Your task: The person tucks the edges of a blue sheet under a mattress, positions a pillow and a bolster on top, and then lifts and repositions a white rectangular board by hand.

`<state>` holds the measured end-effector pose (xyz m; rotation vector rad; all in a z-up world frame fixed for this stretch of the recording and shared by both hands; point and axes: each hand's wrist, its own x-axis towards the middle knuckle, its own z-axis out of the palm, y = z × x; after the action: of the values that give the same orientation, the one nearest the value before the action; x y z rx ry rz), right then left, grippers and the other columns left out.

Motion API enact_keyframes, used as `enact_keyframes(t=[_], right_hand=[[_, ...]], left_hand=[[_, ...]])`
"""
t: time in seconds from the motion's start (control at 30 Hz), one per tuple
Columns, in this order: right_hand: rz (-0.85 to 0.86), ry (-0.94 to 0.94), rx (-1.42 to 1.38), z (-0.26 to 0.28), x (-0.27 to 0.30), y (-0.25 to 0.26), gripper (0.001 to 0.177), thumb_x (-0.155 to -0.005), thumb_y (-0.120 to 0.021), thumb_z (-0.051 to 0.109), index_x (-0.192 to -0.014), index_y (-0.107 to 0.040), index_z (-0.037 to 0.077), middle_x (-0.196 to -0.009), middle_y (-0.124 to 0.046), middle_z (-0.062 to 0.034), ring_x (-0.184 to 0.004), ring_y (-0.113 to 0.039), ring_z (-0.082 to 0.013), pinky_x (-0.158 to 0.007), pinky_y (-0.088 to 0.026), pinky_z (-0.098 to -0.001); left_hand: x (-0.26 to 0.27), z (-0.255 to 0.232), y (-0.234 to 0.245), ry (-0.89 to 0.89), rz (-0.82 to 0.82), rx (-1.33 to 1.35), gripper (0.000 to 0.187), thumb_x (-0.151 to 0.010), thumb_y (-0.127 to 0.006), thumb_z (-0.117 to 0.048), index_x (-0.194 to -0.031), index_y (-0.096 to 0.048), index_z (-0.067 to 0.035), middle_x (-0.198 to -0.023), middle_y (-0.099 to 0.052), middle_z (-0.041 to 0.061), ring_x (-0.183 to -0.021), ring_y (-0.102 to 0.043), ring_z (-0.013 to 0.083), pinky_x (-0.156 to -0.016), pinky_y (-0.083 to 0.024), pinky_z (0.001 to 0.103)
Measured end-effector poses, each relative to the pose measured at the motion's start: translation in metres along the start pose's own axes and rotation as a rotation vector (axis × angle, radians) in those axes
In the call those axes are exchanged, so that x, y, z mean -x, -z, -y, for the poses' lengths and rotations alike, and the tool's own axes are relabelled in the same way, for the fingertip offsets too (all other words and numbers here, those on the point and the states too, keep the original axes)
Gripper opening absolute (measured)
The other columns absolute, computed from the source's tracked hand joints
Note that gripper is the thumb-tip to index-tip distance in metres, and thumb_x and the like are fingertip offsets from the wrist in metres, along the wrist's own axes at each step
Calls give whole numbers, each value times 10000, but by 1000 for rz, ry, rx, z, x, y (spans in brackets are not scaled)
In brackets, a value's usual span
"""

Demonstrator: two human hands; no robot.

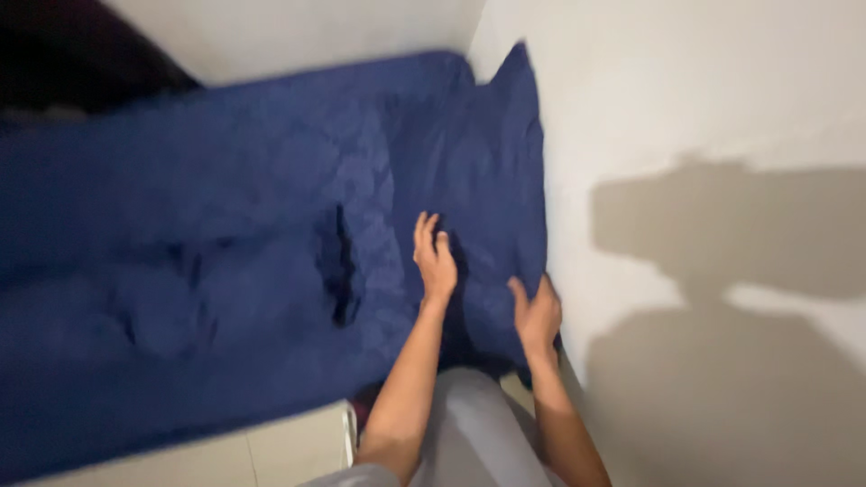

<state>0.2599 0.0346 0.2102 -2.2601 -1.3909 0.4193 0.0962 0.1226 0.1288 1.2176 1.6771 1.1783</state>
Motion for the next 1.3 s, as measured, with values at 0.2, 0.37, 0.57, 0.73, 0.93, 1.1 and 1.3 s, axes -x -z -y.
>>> enact_keyframes(t=[0.2,0.37,0.57,0.73,0.93,1.1,1.3], right_hand=[[-260,180,-177,-18,-19,-14,232,-949,-704,191,-1062,-733,-10,-964,-735,-237,-901,-697,-455,-815,-546,-489],[-412,330,-303,20,-46,3,182,-979,-656,92,-1106,-733,-13,-994,-748,-222,-923,-727,-429,-817,-560,-456],[-258,224,-138,27,-38,16,274,-988,-750,185,-1175,-712,-12,-993,-749,-245,-929,-723,-434,-816,-562,-455],[-121,131,-175,17,23,18,585,-901,-829,304,-1320,-602,-36,-1179,-704,-266,-1097,-687,-428,-941,-534,-443],[1,-120,-171,-11,81,16,772,-748,-896,338,-1324,-549,-42,-1236,-653,-275,-1156,-625,-439,-979,-478,-464],[52,-94,-130,-78,88,-9,535,-834,-827,264,-1234,-645,-42,-1132,-705,-268,-1084,-664,-434,-953,-510,-451],[-272,-76,-382,-71,86,12,270,-992,-696,152,-1138,-639,-68,-1058,-715,-228,-981,-689,-366,-914,-518,-425]], left_hand=[[103,86,27,735,54,-173,601,-1008,-488,-424,-1533,-393,-149,-1660,-292,138,-1538,-268,331,-1176,-212,488],[131,80,25,677,499,247,783,-1007,-497,-480,-1648,-139,-209,-1714,-160,139,-1577,-150,303,-1259,-149,402],[147,106,9,824,207,29,692,-980,-516,-443,-1592,-370,-157,-1606,-435,194,-1500,-374,373,-1231,-282,404],[177,143,13,779,262,71,687,-998,-494,-462,-1564,-385,-88,-1587,-435,216,-1501,-375,359,-1224,-283,396],[197,165,4,779,312,94,831,-978,-538,-473,-1589,-231,0,-1671,-239,206,-1552,-215,330,-1248,-177,380],[204,178,-7,806,307,121,898,-964,-560,-530,-1596,-223,11,-1667,-258,222,-1560,-220,332,-1263,-182,395],[192,182,-1,985,415,509,824,-973,-397,-607,-1595,-299,-75,-1621,-376,223,-1519,-306,332,-1221,-192,450]])
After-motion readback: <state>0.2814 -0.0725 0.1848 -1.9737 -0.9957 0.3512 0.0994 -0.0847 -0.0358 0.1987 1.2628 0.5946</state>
